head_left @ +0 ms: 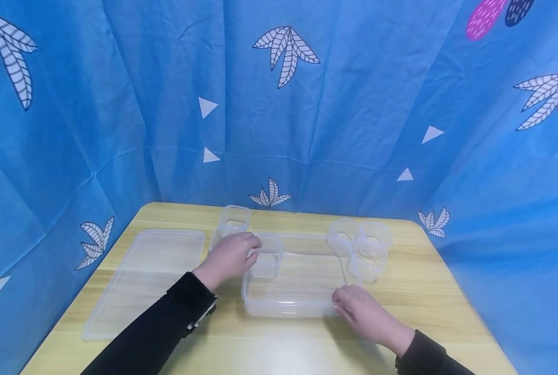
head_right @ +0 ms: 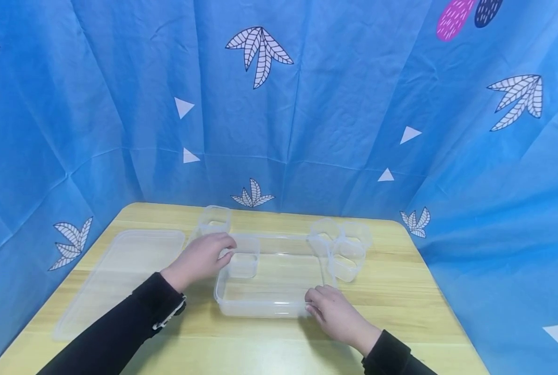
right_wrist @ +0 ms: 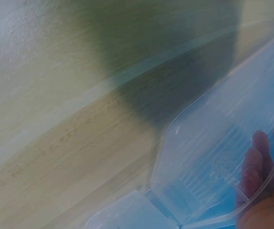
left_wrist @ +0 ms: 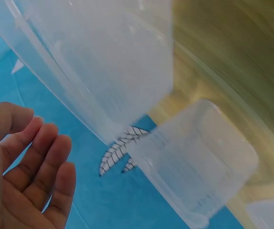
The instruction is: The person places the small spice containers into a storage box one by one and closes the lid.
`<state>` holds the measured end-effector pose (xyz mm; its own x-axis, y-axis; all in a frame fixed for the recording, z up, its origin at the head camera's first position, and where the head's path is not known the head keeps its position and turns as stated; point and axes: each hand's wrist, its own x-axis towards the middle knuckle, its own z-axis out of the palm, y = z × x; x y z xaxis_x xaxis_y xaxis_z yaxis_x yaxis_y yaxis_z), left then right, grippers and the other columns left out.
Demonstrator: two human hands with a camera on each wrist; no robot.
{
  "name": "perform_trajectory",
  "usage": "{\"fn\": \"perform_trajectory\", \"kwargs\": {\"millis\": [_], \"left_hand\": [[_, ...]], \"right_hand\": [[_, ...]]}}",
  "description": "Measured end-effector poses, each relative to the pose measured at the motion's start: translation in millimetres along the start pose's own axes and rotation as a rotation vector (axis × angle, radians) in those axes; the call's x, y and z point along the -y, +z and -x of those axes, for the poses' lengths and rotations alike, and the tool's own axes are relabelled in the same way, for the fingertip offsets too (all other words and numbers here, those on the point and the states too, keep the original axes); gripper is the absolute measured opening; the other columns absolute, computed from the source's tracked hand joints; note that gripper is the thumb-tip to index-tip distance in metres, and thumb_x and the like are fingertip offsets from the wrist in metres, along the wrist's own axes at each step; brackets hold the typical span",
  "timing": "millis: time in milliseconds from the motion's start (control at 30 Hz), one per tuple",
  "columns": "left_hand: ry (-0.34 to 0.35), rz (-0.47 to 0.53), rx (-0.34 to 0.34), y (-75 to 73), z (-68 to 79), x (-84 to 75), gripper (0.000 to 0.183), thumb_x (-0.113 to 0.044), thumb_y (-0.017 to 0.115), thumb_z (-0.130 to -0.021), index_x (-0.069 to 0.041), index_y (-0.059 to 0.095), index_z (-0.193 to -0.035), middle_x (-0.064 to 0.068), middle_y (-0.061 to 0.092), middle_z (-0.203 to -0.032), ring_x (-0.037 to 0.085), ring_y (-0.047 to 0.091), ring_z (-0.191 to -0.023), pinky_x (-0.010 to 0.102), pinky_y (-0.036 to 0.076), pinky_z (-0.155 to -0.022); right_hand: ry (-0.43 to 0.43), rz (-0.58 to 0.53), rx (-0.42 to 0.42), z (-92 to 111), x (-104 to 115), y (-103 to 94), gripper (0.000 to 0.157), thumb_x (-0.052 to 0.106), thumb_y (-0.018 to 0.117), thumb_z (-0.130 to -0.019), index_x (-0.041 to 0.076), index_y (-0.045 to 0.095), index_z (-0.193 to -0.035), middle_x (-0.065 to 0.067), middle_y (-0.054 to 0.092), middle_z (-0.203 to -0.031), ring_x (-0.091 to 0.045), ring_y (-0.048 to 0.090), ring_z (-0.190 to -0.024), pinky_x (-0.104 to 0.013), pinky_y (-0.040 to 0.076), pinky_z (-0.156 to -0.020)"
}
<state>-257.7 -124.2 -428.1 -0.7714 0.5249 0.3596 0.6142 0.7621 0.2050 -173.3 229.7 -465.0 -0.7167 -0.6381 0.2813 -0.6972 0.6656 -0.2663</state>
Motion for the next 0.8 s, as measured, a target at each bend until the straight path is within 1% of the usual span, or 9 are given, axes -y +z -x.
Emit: {"fn": "perform_trajectory", "kwargs": {"millis": [100, 200, 333, 567, 800], "left_hand": [[-0.012, -0.011, -0.017, -1.6, 4.5, 8.7, 0.011, -0.014, 0.069, -0.092, -0.010, 0.072, -0.102, 0.001, 0.069, -0.099, 0.020, 0.067, -0.092, 0.036, 0.055, -0.082], [-0.021, -0.019, -0.038, -2.7, 10.5, 17.4, 0.013, -0.015, 0.070, -0.092, -0.009, 0.072, -0.104, 0.003, 0.070, -0.103, 0.022, 0.067, -0.095, 0.038, 0.055, -0.084], [-0.041, -0.023, -0.063, -3.6, 17.4, 28.4, 0.015, -0.014, 0.071, -0.091, -0.008, 0.072, -0.104, 0.005, 0.070, -0.105, 0.025, 0.067, -0.099, 0.042, 0.055, -0.087], [-0.096, -0.020, -0.037, -2.2, 26.0, 45.4, 0.021, -0.019, 0.074, -0.090, -0.008, 0.072, -0.108, 0.006, 0.070, -0.109, 0.027, 0.066, -0.102, 0.045, 0.053, -0.091], [-0.115, -0.030, -0.031, 4.6, 32.6, 58.6, 0.026, -0.022, 0.076, -0.090, -0.006, 0.072, -0.111, 0.006, 0.068, -0.106, 0.027, 0.066, -0.098, 0.047, 0.053, -0.089]], "right_hand": [[-0.014, 0.009, -0.017, 0, 0, 0.2, 0.010, 0.009, 0.067, -0.092, 0.013, 0.062, -0.099, 0.014, 0.056, -0.088, -0.004, 0.052, -0.082, -0.028, 0.049, -0.071], [-0.027, 0.016, -0.033, 0, -1, 1.5, 0.010, 0.008, 0.068, -0.091, 0.013, 0.062, -0.099, 0.013, 0.057, -0.088, -0.005, 0.053, -0.082, -0.029, 0.049, -0.071], [-0.022, 0.018, -0.035, 1, -2, 2.6, 0.010, 0.009, 0.068, -0.092, 0.013, 0.062, -0.099, 0.014, 0.057, -0.088, -0.005, 0.053, -0.082, -0.029, 0.049, -0.072], [0.001, 0.012, -0.020, 1, -2, 2.5, 0.010, 0.009, 0.068, -0.092, 0.014, 0.062, -0.098, 0.015, 0.055, -0.087, -0.004, 0.052, -0.082, -0.028, 0.049, -0.072], [0.006, 0.015, -0.014, 1, -2, 3.2, 0.009, 0.010, 0.067, -0.093, 0.014, 0.063, -0.100, 0.015, 0.057, -0.089, -0.005, 0.053, -0.083, -0.029, 0.050, -0.073]]}}
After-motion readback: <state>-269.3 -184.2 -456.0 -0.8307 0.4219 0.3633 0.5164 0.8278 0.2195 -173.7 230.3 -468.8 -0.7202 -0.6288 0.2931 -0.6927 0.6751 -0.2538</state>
